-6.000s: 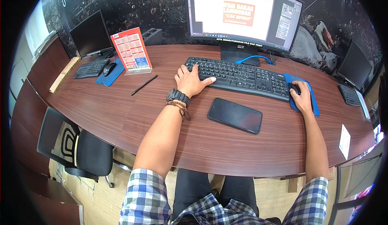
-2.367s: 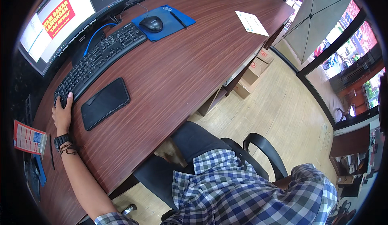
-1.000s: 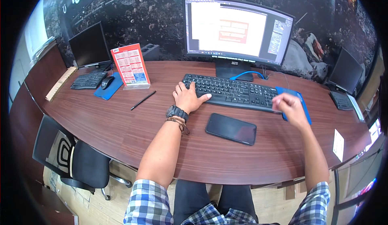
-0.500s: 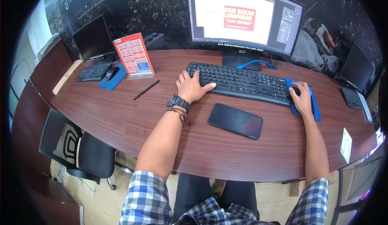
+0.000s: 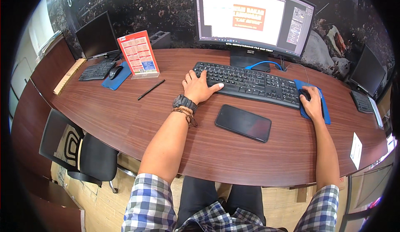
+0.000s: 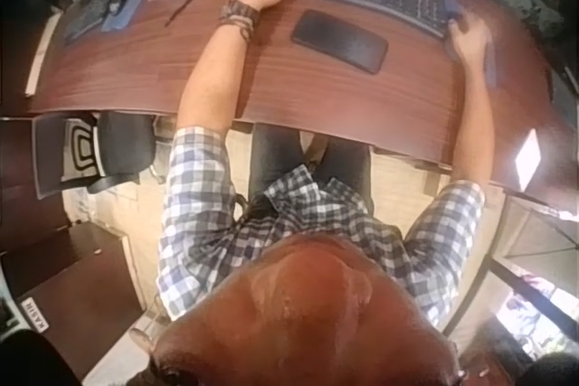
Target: Design a food menu banner using graphic design software.
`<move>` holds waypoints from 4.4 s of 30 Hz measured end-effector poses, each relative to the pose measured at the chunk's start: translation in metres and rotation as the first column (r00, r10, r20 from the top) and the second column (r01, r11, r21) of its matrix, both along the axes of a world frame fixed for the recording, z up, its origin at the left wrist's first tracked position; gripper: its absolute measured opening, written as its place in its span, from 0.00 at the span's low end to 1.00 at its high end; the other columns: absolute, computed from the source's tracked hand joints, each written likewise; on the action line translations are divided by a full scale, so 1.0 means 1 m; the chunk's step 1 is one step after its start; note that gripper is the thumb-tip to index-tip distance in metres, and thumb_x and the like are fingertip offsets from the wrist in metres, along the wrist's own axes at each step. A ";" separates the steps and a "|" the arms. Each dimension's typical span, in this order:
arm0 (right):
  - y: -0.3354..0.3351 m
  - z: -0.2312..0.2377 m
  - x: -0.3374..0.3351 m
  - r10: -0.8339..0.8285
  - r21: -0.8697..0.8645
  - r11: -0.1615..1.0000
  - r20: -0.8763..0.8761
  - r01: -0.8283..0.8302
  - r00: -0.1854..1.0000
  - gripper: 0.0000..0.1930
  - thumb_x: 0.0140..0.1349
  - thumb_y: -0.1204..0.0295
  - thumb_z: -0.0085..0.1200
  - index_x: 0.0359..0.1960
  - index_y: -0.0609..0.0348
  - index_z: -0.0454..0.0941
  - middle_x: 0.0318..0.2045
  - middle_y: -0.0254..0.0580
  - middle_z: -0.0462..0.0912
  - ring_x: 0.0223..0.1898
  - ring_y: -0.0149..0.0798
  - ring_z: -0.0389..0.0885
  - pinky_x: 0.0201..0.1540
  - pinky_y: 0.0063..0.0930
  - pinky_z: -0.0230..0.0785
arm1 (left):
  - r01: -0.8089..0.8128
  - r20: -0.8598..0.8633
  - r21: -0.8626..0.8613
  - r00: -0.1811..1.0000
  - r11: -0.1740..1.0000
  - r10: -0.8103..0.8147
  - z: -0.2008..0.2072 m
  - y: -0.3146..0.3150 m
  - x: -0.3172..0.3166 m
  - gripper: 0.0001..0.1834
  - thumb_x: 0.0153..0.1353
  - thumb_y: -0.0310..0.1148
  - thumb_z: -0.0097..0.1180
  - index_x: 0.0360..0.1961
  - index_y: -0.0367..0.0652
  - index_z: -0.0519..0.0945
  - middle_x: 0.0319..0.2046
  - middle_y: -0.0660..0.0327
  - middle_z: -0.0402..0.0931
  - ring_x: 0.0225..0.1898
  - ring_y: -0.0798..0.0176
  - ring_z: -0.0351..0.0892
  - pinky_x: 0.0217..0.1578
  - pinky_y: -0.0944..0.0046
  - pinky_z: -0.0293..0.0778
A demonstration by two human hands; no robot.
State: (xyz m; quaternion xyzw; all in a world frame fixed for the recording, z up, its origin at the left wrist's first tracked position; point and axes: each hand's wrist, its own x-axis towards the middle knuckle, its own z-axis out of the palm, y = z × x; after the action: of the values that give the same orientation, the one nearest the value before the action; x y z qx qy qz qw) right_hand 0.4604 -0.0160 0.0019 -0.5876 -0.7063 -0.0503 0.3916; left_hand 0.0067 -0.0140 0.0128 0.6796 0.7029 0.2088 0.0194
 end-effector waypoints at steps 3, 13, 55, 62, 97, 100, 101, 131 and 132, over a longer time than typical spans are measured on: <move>-0.001 0.001 -0.004 0.021 -0.002 1.000 -0.018 -0.021 1.000 0.18 0.57 0.69 0.60 0.50 0.60 0.80 0.47 0.49 0.77 0.53 0.51 0.76 0.58 0.39 0.67 | 0.010 0.012 -0.021 1.000 1.000 -0.010 -0.001 0.000 -0.002 0.56 0.53 0.74 0.55 0.69 0.38 0.64 0.67 0.30 0.53 0.71 0.32 0.50 0.67 0.36 0.50; -0.002 0.001 -0.004 -0.044 0.009 0.999 -0.009 0.044 0.999 0.16 0.57 0.68 0.60 0.47 0.59 0.82 0.47 0.50 0.77 0.52 0.52 0.77 0.56 0.38 0.68 | 0.007 0.014 -0.029 1.000 1.000 -0.007 0.000 0.000 0.000 0.56 0.54 0.74 0.55 0.70 0.39 0.64 0.67 0.30 0.53 0.71 0.32 0.50 0.67 0.36 0.49; 0.001 -0.002 0.002 -0.025 -0.021 0.999 -0.015 0.025 1.000 0.23 0.55 0.70 0.59 0.53 0.65 0.74 0.46 0.55 0.77 0.52 0.55 0.76 0.56 0.40 0.67 | 0.005 0.023 -0.037 1.000 0.999 -0.004 0.000 0.000 -0.001 0.56 0.53 0.74 0.55 0.70 0.40 0.64 0.68 0.30 0.52 0.71 0.32 0.49 0.68 0.36 0.48; 0.003 -0.007 0.007 0.004 0.013 1.000 -0.002 -0.004 1.000 0.24 0.55 0.70 0.58 0.54 0.65 0.73 0.48 0.55 0.76 0.53 0.55 0.75 0.58 0.40 0.66 | 0.001 0.013 -0.028 1.000 1.000 0.000 0.000 0.001 0.000 0.55 0.53 0.73 0.56 0.70 0.40 0.64 0.68 0.30 0.53 0.71 0.32 0.50 0.67 0.36 0.48; -0.003 0.000 0.000 0.031 -0.018 0.999 -0.032 -0.031 0.999 0.21 0.56 0.71 0.60 0.53 0.60 0.78 0.50 0.51 0.76 0.55 0.51 0.74 0.60 0.39 0.65 | 0.005 0.024 -0.033 1.000 0.999 -0.004 0.001 0.000 0.000 0.55 0.54 0.72 0.56 0.69 0.39 0.64 0.67 0.31 0.54 0.70 0.33 0.50 0.67 0.38 0.50; -0.004 0.000 0.000 0.034 0.000 0.999 -0.013 -0.034 0.999 0.18 0.56 0.72 0.60 0.49 0.60 0.80 0.48 0.50 0.76 0.53 0.50 0.75 0.59 0.38 0.66 | 0.003 0.017 -0.026 1.000 1.000 -0.003 0.000 0.001 0.000 0.55 0.54 0.73 0.56 0.70 0.39 0.64 0.67 0.30 0.54 0.70 0.32 0.50 0.67 0.37 0.50; -0.004 0.000 0.001 0.034 -0.001 0.999 -0.013 -0.034 0.999 0.18 0.56 0.72 0.60 0.49 0.60 0.80 0.48 0.50 0.76 0.53 0.50 0.75 0.59 0.38 0.66 | 0.003 0.017 -0.027 1.000 1.000 -0.003 -0.001 0.001 0.000 0.55 0.54 0.73 0.56 0.70 0.39 0.64 0.67 0.30 0.54 0.70 0.32 0.50 0.67 0.37 0.50; -0.004 0.002 0.000 0.053 0.001 0.999 -0.012 -0.053 0.999 0.15 0.56 0.71 0.60 0.46 0.61 0.81 0.46 0.49 0.78 0.51 0.50 0.77 0.57 0.37 0.67 | -0.001 0.006 -0.003 1.000 1.000 0.001 -0.004 0.002 -0.001 0.55 0.52 0.73 0.56 0.70 0.41 0.65 0.66 0.32 0.55 0.69 0.34 0.50 0.65 0.37 0.51; -0.004 0.002 0.000 0.052 0.001 0.999 -0.009 -0.052 0.999 0.15 0.56 0.71 0.60 0.46 0.61 0.81 0.46 0.49 0.78 0.51 0.50 0.77 0.57 0.37 0.67 | 0.000 0.010 -0.006 1.000 1.000 0.000 -0.004 0.002 -0.001 0.55 0.52 0.73 0.56 0.69 0.41 0.65 0.66 0.32 0.55 0.69 0.34 0.50 0.65 0.38 0.51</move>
State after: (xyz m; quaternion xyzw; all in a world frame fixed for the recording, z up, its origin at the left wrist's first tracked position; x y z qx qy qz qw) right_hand 0.4603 -0.0202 0.0039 -0.5693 -0.7194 -0.0375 0.3962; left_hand 0.0057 -0.0115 0.0092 0.6787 0.7034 0.2099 0.0251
